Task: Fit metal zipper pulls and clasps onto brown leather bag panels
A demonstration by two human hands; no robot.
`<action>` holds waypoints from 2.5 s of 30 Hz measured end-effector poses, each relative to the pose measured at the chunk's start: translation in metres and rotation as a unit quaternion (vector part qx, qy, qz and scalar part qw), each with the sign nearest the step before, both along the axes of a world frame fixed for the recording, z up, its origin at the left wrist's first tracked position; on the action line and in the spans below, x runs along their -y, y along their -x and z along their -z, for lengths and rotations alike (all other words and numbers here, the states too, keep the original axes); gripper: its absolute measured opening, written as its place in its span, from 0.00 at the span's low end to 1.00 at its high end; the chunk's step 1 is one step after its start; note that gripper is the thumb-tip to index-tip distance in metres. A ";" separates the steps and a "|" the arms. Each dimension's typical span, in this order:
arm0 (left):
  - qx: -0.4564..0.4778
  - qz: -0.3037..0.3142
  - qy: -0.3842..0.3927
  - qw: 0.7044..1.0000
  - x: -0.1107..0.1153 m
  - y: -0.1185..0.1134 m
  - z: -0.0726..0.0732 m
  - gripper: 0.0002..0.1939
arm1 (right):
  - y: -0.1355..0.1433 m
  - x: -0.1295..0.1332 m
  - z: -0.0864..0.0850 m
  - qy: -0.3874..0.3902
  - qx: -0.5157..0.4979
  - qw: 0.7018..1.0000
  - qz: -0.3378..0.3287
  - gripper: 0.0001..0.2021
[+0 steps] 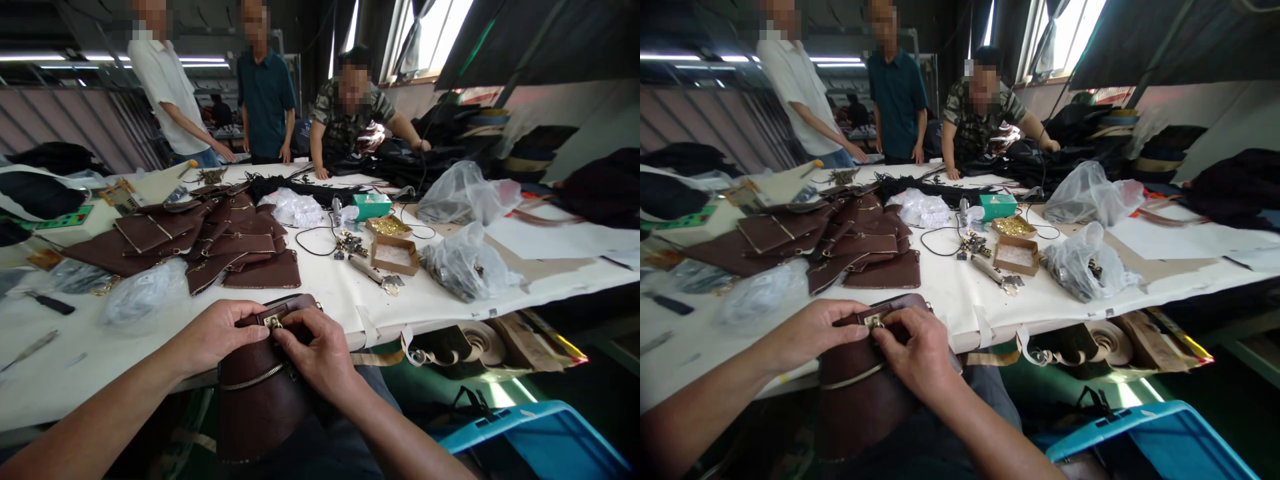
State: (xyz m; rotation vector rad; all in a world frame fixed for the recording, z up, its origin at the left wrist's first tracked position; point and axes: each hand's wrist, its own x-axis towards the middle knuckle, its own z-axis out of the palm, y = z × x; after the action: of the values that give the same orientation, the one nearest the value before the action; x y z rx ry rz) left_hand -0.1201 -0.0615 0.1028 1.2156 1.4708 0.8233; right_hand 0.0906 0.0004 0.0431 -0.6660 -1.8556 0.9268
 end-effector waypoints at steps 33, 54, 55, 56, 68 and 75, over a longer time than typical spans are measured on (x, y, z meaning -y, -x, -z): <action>-0.661 0.050 -0.423 0.618 0.043 -0.058 -0.013 0.21 | 0.035 0.027 0.014 0.438 -0.302 0.835 -0.144 0.20; -0.468 0.271 -0.322 0.777 0.018 -0.066 0.089 0.25 | -0.019 0.039 0.120 0.615 -0.322 0.719 0.020 0.16; -0.466 0.265 -0.329 0.778 0.019 -0.067 0.096 0.26 | -0.018 0.039 0.120 0.607 -0.322 0.726 0.030 0.17; -0.464 0.259 -0.339 0.776 0.020 -0.068 0.102 0.25 | -0.018 0.040 0.119 0.603 -0.322 0.729 0.041 0.18; -0.533 0.159 -0.346 0.756 0.030 -0.038 0.124 0.32 | -0.015 0.035 0.118 0.583 -0.250 0.769 0.081 0.17; -0.455 0.125 -0.454 0.756 0.014 -0.036 0.158 0.37 | -0.016 0.035 0.125 0.558 -0.206 0.798 0.099 0.12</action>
State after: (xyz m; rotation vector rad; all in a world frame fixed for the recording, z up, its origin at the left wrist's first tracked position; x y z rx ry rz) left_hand -0.0836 -0.0755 -0.0548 2.7941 1.5694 0.8013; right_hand 0.1061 -0.0347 -0.0819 -1.1874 -0.6791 1.8431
